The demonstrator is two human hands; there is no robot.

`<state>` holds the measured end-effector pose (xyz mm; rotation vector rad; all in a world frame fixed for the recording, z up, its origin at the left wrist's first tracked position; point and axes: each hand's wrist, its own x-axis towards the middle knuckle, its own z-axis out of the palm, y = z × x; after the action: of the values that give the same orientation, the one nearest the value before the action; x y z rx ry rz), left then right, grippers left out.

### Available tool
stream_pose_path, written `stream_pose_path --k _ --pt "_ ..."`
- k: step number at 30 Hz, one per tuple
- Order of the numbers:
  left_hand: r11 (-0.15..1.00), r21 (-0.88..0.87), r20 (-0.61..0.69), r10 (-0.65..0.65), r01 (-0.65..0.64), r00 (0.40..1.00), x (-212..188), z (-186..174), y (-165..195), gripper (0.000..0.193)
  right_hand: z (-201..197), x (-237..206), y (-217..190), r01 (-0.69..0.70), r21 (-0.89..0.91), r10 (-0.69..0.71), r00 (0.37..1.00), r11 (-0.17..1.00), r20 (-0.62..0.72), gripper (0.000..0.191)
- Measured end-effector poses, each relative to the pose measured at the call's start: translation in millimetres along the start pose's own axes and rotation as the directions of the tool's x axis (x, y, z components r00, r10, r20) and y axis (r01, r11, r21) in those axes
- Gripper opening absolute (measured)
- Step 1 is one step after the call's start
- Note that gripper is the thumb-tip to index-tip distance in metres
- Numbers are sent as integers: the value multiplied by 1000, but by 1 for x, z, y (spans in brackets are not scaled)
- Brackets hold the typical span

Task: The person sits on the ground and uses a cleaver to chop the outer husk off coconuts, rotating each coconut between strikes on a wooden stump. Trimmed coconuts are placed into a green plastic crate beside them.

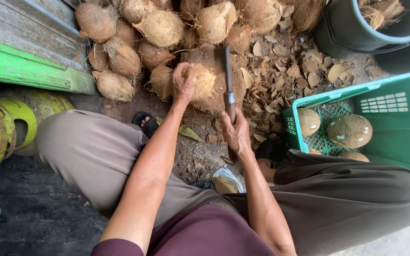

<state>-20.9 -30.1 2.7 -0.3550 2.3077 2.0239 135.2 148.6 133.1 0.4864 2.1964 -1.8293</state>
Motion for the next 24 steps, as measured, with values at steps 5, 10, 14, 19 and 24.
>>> stream_pose_path --k 5,10,14,19,24 --pt "964 235 -33 135 -124 990 -1 -2 -4 47 5 9 10 215 48 -204 963 975 -175 24" --pt "929 278 -76 276 -245 958 5 2 -10 50 19 14 20 -140 -231 142 990 963 -5 23" --pt "965 177 -74 208 -193 975 3 0 -12 50 7 11 9 76 12 -76 996 997 -53 35" --pt "942 287 -81 205 -174 975 -3 2 -16 38 9 13 19 123 137 -110 989 983 -94 29" --pt "952 305 -97 61 -28 993 4 1 -11 37 24 20 60 -227 -6 227 971 974 76 37"
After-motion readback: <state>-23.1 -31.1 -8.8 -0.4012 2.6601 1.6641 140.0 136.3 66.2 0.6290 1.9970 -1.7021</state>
